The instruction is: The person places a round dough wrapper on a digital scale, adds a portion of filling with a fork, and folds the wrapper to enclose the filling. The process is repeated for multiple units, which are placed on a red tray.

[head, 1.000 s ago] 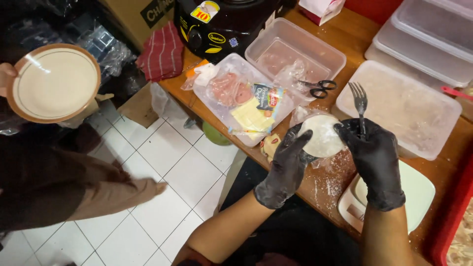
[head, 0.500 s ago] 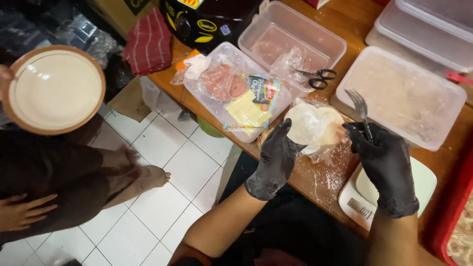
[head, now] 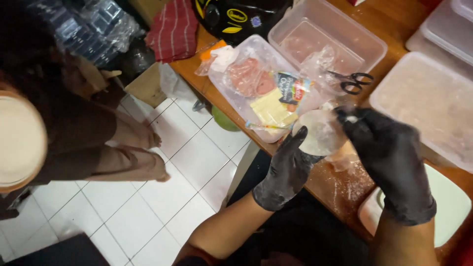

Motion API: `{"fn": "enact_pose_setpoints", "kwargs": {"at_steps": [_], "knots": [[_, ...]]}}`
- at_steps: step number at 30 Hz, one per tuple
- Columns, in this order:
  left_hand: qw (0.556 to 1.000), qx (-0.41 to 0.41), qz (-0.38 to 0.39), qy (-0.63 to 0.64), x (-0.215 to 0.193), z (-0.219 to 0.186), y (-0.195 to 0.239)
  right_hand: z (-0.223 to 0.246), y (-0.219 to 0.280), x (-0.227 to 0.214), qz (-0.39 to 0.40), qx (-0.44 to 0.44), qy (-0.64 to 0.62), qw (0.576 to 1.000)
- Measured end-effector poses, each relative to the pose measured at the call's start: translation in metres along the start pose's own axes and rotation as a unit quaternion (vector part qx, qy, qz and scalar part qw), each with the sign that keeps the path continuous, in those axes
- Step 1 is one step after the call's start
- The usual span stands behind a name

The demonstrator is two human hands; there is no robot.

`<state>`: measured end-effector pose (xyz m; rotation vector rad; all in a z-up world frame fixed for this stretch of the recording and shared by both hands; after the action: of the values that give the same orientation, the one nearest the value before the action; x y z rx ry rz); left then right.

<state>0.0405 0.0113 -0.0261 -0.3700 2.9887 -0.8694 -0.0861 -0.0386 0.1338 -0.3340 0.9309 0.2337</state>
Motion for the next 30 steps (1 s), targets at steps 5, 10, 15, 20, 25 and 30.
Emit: {"fn": "enact_pose_setpoints", "kwargs": {"at_steps": [5,10,15,20,25,30], "knots": [[0.998,0.06,-0.015,-0.011,0.005,0.019,0.008,-0.025,0.004,0.011,-0.046,0.127,-0.086,0.987],[0.648,-0.46,-0.033,0.606,0.035,0.0,-0.01,-0.031,0.014,0.021,-0.023,0.236,-0.154,0.959],[0.992,-0.046,0.094,0.067,0.043,-0.003,0.002,-0.047,0.03,0.008,-0.032,0.266,-0.089,0.959],[0.579,-0.53,-0.033,0.619,0.081,0.013,0.007,-0.097,0.064,-0.032,-0.077,0.242,0.054,0.966],[0.623,-0.598,-0.088,0.497,0.076,0.014,-0.011,-0.155,0.071,-0.071,-0.103,0.076,0.211,0.969],[0.634,-0.598,-0.083,0.484,0.083,-0.009,-0.038,-0.211,0.088,-0.104,-0.021,0.089,0.253,0.963]]}}
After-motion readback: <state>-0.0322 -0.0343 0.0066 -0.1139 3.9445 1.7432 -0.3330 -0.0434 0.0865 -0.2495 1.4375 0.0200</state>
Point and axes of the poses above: each hand's wrist, its own y-axis away from the middle knuckle, its own x-axis out of the palm, z = x × y, the point moved 3 cm from there along -y, towards the middle knuckle, and after that the axes turned 3 degrees about y, right-handed, at the moved point
